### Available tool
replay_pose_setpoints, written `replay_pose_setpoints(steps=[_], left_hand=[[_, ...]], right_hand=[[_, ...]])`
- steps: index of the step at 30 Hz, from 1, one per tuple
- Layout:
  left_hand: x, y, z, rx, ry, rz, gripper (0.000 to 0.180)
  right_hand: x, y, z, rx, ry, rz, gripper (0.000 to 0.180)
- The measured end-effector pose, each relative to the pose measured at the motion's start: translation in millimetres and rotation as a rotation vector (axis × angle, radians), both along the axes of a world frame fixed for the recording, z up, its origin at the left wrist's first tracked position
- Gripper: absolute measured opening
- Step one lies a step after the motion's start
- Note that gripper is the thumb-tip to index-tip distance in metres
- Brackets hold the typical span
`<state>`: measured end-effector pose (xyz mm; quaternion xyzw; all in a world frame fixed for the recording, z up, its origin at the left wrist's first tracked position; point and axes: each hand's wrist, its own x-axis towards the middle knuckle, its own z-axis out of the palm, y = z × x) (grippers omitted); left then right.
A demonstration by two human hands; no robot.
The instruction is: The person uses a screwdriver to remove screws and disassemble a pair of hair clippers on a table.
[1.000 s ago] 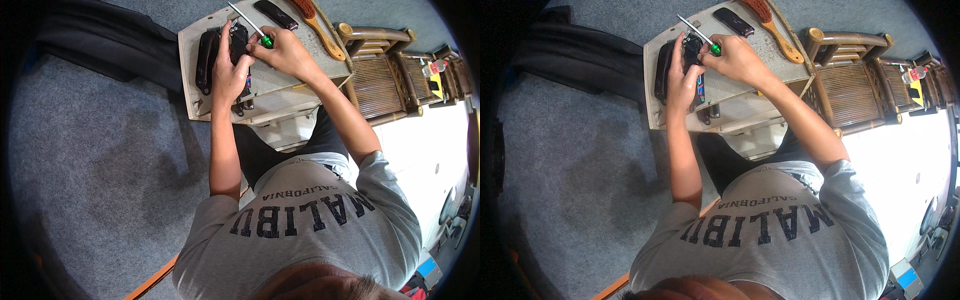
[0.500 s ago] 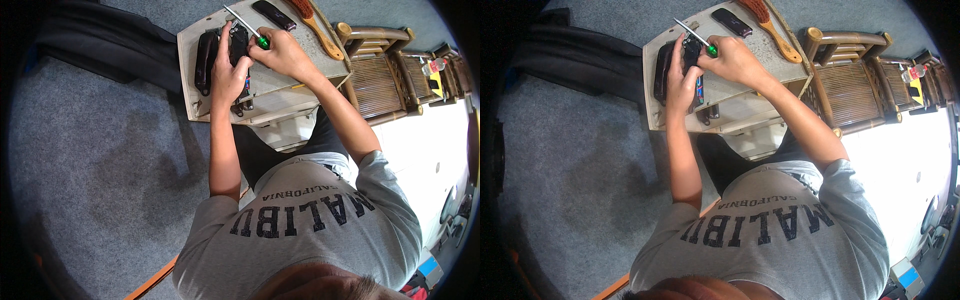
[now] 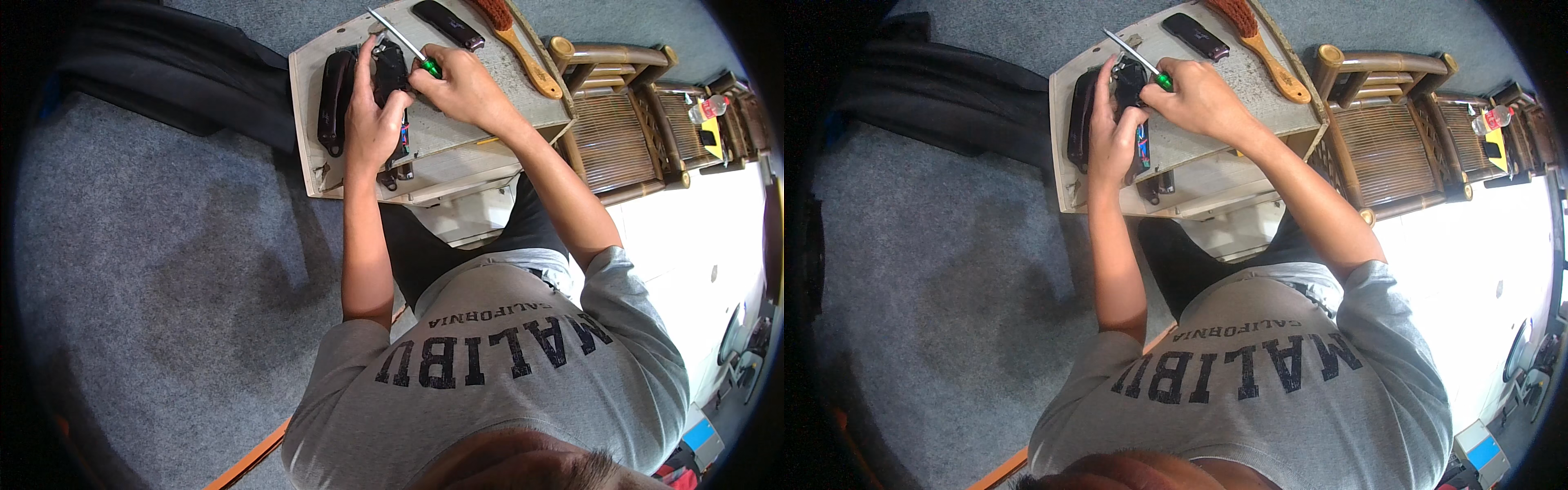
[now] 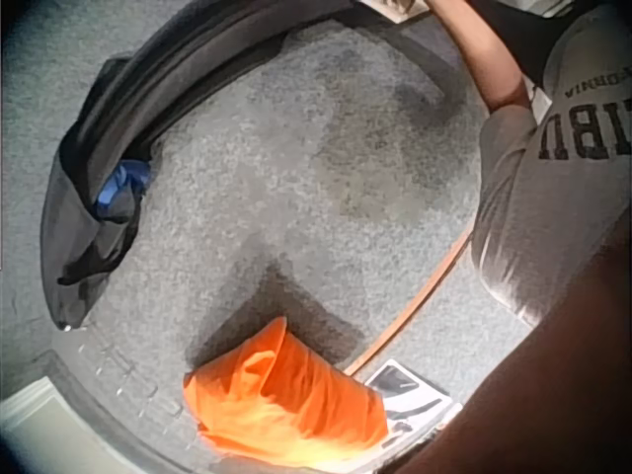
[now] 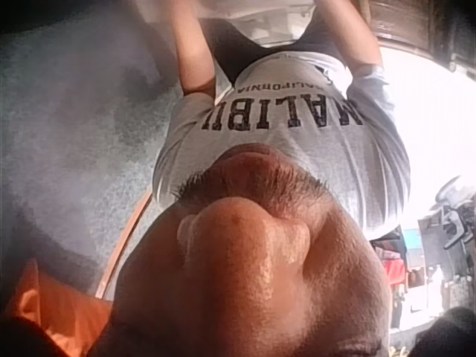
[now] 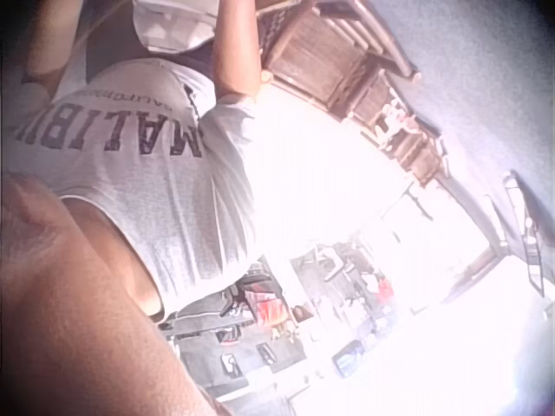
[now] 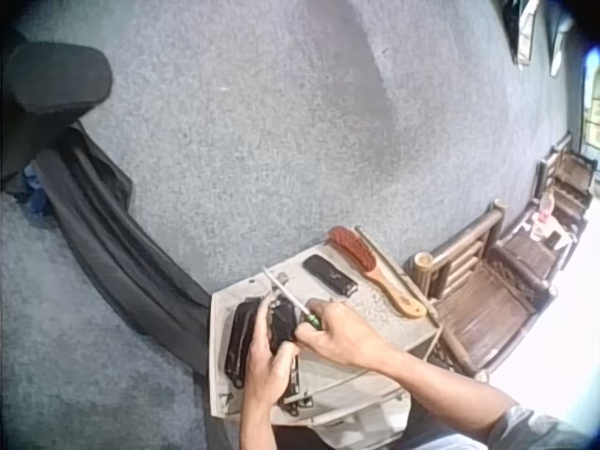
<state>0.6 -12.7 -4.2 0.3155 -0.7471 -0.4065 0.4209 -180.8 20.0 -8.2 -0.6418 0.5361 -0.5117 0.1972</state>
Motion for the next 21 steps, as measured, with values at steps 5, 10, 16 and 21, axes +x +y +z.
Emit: replay_pose_setpoints(steps=[5, 10, 16, 21], left_hand=[[-1.6, 4.4, 4.4, -0.021, 0.012, 0.048, 0.077], [-1.9, 8.9, 10.2, 0.053, 0.018, 0.093, 0.075], [-1.0, 10.3, 9.5, 0.068, 0.037, 0.123, 0.074], [-2.2, 8.8, 6.5, 0.080, 0.048, 0.124, 0.075]], right_hand=[[1.0, -1.3, -2.7, 0.005, -0.036, -0.032, 0.031], [-1.4, -3.5, 4.9, 0.029, -0.042, -0.135, 0.035], [-9.0, -12.0, 5.2, 0.061, 0.186, -0.159, 0.034], [-13.8, -10.3, 3.3, 0.087, 0.118, -0.092, 0.026]])
